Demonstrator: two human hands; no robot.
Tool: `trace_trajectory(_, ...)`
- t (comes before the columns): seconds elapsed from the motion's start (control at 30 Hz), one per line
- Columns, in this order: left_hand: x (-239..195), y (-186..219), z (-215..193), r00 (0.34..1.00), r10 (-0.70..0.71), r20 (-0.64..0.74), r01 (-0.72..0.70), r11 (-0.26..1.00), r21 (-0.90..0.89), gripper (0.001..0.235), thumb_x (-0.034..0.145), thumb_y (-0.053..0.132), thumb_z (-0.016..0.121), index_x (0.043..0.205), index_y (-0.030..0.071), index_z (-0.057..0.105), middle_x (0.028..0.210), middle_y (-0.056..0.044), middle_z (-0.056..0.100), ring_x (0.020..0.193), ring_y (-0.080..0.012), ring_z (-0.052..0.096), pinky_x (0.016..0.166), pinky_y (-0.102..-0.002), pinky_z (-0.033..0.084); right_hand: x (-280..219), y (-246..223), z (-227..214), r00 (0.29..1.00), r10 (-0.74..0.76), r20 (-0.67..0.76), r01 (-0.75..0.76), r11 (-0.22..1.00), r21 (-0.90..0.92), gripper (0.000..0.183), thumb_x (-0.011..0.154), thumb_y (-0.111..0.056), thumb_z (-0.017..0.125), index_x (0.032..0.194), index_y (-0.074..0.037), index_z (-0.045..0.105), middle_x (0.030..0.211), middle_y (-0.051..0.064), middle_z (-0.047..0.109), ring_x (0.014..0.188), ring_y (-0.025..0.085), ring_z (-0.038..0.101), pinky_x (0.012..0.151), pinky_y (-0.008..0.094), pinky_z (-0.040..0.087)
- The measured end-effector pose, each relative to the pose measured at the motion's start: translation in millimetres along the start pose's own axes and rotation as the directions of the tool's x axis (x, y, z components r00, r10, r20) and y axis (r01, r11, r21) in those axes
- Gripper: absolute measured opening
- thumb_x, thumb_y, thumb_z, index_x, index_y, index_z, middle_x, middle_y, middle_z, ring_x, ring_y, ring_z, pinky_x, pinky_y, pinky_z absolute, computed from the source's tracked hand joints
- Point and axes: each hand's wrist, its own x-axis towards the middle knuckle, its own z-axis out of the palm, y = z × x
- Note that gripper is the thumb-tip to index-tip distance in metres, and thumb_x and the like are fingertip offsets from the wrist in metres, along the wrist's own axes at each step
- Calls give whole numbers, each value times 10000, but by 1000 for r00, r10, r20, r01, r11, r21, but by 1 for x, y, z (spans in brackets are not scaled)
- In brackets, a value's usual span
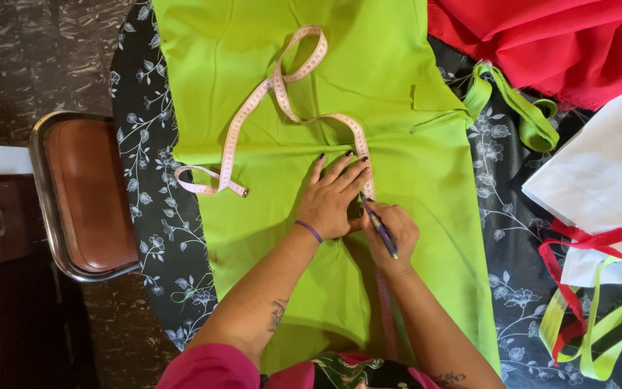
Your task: The person cuts a piece of lime green fabric using scissors. They then use a measuring tape and a pen to mark measurements on the fabric. Finally, they use a yellow ruler to draw a straight line on the fabric.
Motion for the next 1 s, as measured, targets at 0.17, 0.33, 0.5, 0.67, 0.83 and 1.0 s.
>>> trace_trajectory(0.17, 1, -2, 1, 1000, 12, -1, -12, 1000, -24, 991, 825, 753, 636, 1629, 197, 473, 1720, 2, 437, 1629, -292, 321, 1319, -678, 161, -19, 9, -9, 993, 31, -110, -32, 999, -9, 87, 952, -203, 847, 977, -123, 824, 831, 55, 775, 727, 314, 736, 697, 393, 578)
trace_trajectory(0.33, 3, 3, -9, 999, 38, 2, -38, 999, 14, 1009, 827, 787, 677, 1620, 192, 487, 1694, -5, 467, 1604, -291, 354, 1308, -663, 169, -62, -2, -58, 989, 149, -1, -149, 989, 4, 202, 1018, -334, 731, 912, -164, 759, 817, 61, 705, 758, 350, 702, 707, 420, 558)
trace_trajectory(0.5, 8, 13, -39, 983, -7, 186, -25, 986, 167, 1007, 939, 850, 424, 1691, 186, 348, 1755, 16, 342, 1625, -273, 263, 1308, -629, 116, -126, -19, -121, 898, 379, 222, -297, 897, -328, 151, 953, -137, 741, 1102, -115, 727, 1093, 93, 737, 970, 310, 724, 821, 435, 558)
trace_trajectory(0.67, 4, 11, -34, 990, 27, 138, -49, 986, 161, 997, 940, 842, 439, 1675, 170, 379, 1746, -1, 361, 1610, -288, 287, 1297, -632, 122, -190, -58, -142, 565, 805, 183, -520, 519, -679, 583, 822, -527, 866, 1226, -135, 716, 1156, 31, 773, 1043, 258, 760, 877, 433, 605)
trace_trajectory(0.83, -14, 6, -19, 987, 156, -44, -150, 982, 117, 949, 869, 734, 658, 1614, 169, 494, 1699, -48, 455, 1573, -289, 378, 1278, -665, 184, -200, -91, -121, 316, 949, -9, -699, 227, -679, 248, 978, -491, 726, 1018, -249, 759, 915, 37, 848, 794, 245, 806, 695, 401, 645)
trace_trajectory(1.0, -83, 43, -32, 846, 444, -295, -496, 859, -128, 703, 746, 278, 813, 1424, 195, 648, 1475, -61, 647, 1465, -318, 534, 1228, -650, 306, -241, -90, -91, 564, 810, -162, -632, 297, -716, 441, 834, -406, 852, 1194, -203, 697, 1071, 77, 792, 1065, 344, 799, 956, 508, 629)
